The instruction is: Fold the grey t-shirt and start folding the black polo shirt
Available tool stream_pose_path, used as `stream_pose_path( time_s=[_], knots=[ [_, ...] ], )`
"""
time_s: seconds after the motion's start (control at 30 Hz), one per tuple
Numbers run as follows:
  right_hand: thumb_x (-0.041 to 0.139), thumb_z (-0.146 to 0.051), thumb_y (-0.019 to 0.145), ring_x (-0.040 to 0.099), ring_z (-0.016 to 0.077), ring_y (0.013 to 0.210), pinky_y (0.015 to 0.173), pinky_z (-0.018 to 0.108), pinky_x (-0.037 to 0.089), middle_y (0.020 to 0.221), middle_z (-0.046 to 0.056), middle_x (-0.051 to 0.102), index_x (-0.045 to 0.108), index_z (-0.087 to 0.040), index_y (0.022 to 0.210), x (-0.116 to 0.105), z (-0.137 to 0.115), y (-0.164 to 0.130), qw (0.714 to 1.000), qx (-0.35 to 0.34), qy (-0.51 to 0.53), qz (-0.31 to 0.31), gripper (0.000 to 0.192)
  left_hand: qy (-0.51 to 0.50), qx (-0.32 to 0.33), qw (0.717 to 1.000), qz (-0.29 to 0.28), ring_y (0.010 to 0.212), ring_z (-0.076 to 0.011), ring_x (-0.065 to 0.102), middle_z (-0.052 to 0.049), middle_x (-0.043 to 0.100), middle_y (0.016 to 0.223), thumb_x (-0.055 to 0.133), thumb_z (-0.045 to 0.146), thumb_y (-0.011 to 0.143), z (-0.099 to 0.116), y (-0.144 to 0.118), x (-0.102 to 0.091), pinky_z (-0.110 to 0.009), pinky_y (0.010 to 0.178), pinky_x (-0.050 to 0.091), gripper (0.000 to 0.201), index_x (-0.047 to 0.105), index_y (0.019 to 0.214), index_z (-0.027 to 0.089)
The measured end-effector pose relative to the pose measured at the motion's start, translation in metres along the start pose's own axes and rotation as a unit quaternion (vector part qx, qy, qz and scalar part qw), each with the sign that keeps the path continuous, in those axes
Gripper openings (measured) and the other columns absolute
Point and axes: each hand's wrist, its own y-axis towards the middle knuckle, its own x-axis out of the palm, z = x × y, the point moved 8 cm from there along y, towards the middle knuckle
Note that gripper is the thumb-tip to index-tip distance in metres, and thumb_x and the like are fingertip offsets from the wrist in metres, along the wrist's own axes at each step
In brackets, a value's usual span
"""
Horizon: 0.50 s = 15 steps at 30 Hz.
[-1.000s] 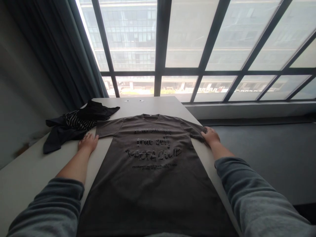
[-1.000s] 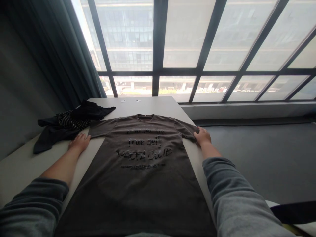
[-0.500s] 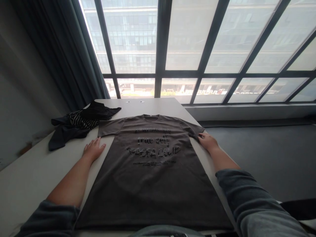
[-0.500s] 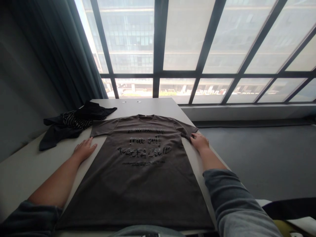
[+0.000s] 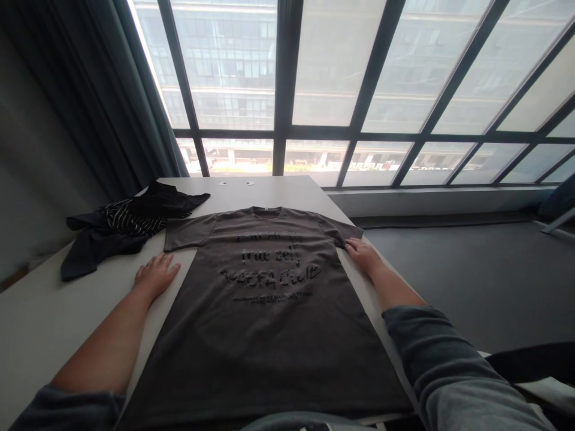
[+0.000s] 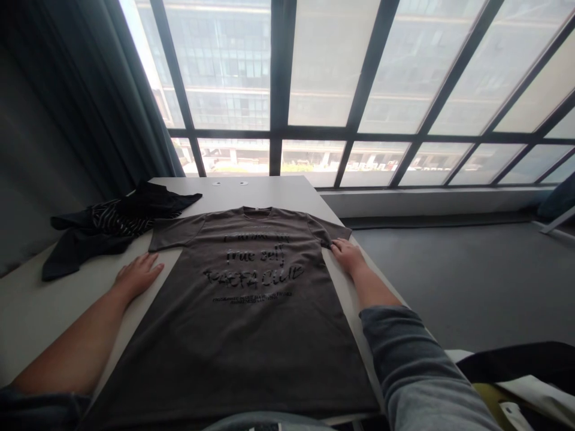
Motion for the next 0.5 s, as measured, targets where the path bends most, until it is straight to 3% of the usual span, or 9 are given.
stream_pose_path(
  time_s=[0.07,0.2,0.5],
  knots=[
    [0.035,-0.044,0.108,0.040,0.0282,0.155,0.129,0.055,0.029,0.168,0.008,0.046,0.060,-0.027,0.153,0.007,-0.001,0.001,0.999,0.017,-0.006,-0.037,0.054,0.001,0.003,1.000,-0.003,0.159,-0.0358,0.032,-0.017,0.035,0.173,0.027,0.058,0.104,0.000,0.000,0.001,-0.059,0.127,0.028,0.074,0.045,0.164,0.017],
    [0.019,-0.040,0.112,0.037,0.0280,0.157,0.128,0.062,0.028,0.171,0.007,0.041,0.054,-0.030,0.158,0.008,0.009,0.009,0.996,0.073,-0.014,-0.048,0.059,0.001,-0.001,1.000,-0.010,0.160,-0.0359,0.031,-0.017,0.033,0.174,0.027,0.058,0.104,0.000,0.000,0.001,-0.060,0.127,0.027,0.074,0.044,0.164,0.017],
    [0.029,-0.034,0.107,0.030,0.0368,0.160,0.123,0.071,0.027,0.175,0.010,0.034,0.044,-0.028,0.166,0.004,0.029,0.024,0.990,0.125,-0.041,-0.049,0.060,-0.013,0.003,1.000,0.007,0.158,-0.0384,0.034,-0.017,0.038,0.172,0.034,0.053,0.102,0.000,0.002,0.002,-0.062,0.126,0.028,0.071,0.048,0.162,0.018]
  ],
)
